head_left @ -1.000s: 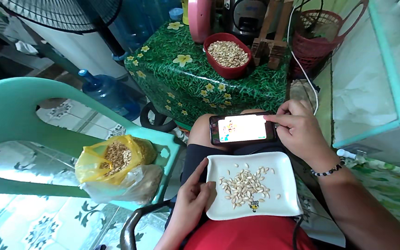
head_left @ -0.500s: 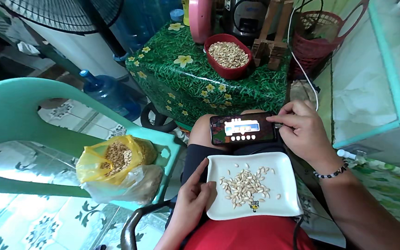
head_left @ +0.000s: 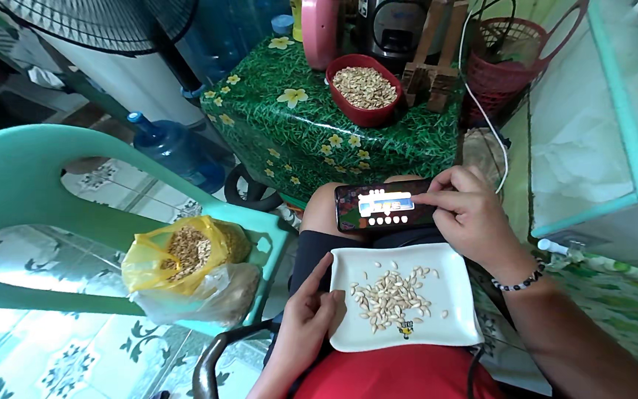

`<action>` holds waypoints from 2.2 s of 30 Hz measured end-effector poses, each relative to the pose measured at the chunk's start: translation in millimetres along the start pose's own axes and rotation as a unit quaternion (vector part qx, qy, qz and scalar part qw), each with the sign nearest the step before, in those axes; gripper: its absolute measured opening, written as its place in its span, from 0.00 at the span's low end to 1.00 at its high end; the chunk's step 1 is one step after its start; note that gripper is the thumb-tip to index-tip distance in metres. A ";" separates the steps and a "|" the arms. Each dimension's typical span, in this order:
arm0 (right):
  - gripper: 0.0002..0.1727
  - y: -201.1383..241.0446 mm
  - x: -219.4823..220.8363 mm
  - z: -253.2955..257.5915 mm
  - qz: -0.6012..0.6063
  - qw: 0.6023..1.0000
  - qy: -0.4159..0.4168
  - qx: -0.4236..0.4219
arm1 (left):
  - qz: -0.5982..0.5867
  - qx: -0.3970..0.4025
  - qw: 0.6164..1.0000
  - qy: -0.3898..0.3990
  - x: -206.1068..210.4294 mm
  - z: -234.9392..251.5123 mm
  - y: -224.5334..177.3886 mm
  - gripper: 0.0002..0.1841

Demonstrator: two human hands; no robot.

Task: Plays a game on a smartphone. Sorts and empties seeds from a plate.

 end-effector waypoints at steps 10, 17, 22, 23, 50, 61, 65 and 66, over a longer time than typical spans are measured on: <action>0.21 16.2 13.3 2.0 0.003 0.996 0.052 -0.067 | -0.005 -0.001 1.000 0.003 -0.2 0.1 -0.3 0.31; 0.21 15.9 14.9 0.4 -0.017 0.996 0.061 -0.066 | -0.004 0.000 1.000 -0.002 0.0 -0.5 0.4 0.31; 0.19 10.1 8.9 -2.5 -0.001 0.998 0.029 -0.050 | 0.000 0.003 1.000 -0.003 0.1 -0.4 0.6 0.31; 0.19 8.6 8.2 -3.2 0.000 0.999 0.026 -0.046 | 0.000 0.003 1.000 -0.002 0.1 -0.3 0.6 0.31; 0.25 -3.5 4.5 2.6 -0.032 0.999 0.001 0.025 | -0.002 0.006 1.000 0.001 -0.5 -0.5 0.8 0.31; 0.22 0.1 2.6 5.4 -0.024 0.999 -0.010 0.022 | -0.001 0.001 1.000 -0.002 -0.2 0.0 -0.4 0.31; 0.24 5.5 7.4 7.3 -0.023 1.000 0.014 0.012 | -0.001 -0.002 1.000 0.000 -0.7 -0.2 -0.9 0.31; 0.24 7.4 9.0 7.8 -0.023 0.999 0.023 0.008 | 0.000 -0.003 1.000 0.000 -0.7 0.0 -1.0 0.31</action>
Point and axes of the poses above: each hand's wrist, its own z-axis towards the middle knuckle, its own x-axis out of the palm, y = z × x, the point moved 1 cm from there along z, towards the middle knuckle, and after that the axes turned 8 degrees about y, right-handed, at the moved point
